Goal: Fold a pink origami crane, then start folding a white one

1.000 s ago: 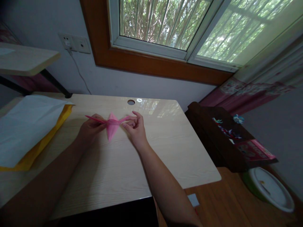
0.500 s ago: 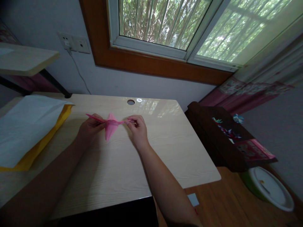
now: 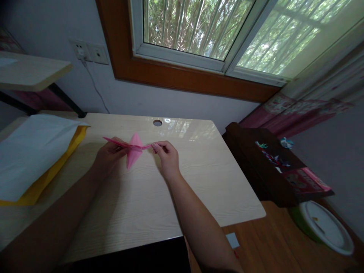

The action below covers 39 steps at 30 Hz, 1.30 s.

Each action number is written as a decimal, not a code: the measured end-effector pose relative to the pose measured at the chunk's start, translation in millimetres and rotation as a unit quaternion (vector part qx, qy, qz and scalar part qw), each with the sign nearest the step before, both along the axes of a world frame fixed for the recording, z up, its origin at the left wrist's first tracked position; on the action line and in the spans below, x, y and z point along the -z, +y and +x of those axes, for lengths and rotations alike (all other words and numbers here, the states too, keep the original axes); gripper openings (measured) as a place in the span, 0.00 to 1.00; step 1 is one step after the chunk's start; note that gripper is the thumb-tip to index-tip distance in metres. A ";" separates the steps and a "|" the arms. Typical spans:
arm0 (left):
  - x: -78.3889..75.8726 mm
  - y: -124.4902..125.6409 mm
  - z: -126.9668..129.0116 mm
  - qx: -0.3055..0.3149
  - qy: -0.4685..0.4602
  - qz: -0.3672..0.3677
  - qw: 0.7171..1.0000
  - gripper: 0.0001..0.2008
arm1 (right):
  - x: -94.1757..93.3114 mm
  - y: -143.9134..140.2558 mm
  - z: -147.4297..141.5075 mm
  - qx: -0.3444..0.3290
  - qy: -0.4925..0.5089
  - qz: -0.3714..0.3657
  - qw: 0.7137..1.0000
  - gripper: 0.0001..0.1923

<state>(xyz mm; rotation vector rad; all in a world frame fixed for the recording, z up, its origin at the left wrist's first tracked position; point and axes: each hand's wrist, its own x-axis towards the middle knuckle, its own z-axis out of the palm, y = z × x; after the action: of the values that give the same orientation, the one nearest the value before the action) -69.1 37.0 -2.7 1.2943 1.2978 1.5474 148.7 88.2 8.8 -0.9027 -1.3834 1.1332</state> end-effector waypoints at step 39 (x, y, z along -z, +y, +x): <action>-2.5 -3.2 0.0 0.014 0.031 0.051 0.998 0.08 | -10.0 -5.4 5.3 -0.071 -0.067 0.127 0.987 0.04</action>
<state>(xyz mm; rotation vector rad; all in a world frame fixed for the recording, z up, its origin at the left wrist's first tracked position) -69.0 33.9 -0.3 1.4284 1.2470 1.5825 154.0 82.8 18.8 -0.7152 -1.6814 0.9884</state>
